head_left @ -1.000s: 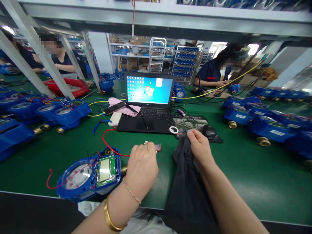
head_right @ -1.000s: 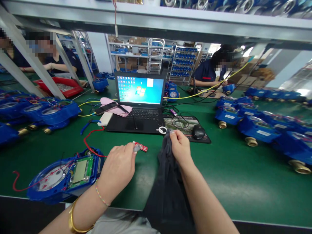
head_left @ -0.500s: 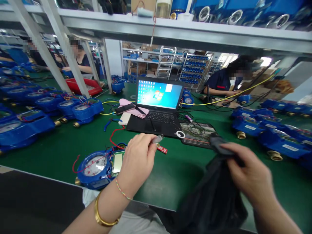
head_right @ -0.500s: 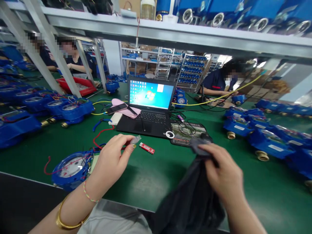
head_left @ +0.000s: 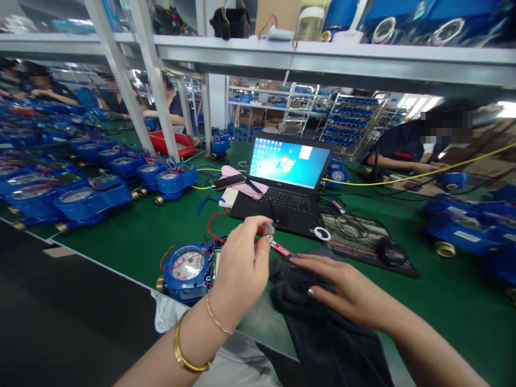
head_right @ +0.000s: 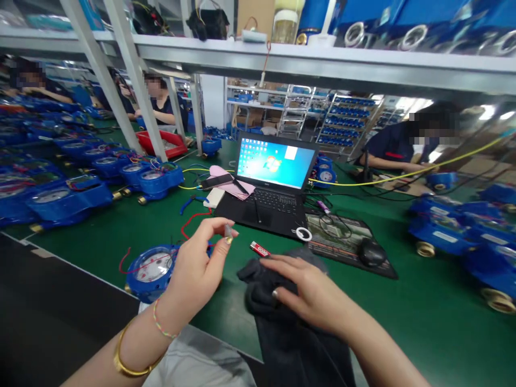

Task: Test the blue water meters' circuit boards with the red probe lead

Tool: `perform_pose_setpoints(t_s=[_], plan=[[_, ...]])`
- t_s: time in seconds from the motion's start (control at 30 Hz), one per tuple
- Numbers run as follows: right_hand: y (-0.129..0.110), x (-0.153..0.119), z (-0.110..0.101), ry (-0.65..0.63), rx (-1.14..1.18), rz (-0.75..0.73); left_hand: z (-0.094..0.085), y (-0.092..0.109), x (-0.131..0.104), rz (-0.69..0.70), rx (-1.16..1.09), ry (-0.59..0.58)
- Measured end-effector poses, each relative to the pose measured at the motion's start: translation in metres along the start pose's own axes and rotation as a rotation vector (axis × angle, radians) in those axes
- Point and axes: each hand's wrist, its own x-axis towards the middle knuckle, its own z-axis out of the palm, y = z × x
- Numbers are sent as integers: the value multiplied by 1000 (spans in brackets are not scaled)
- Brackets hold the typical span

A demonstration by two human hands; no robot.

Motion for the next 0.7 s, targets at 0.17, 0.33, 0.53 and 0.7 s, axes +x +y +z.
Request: perform_pose_setpoints(t_s=[0.17, 0.33, 0.53, 0.7], plan=[[-10, 33, 24, 295, 583, 195, 5, 3, 1, 52, -35, -44], [-37, 71, 33, 16, 1127, 334, -9, 0, 7, 131, 39, 0], [-56, 95, 46, -59, 1426, 343, -25, -9, 6, 271, -52, 79], [-58, 103, 45, -44, 1440, 272, -34, -11, 1, 247, 10, 82]])
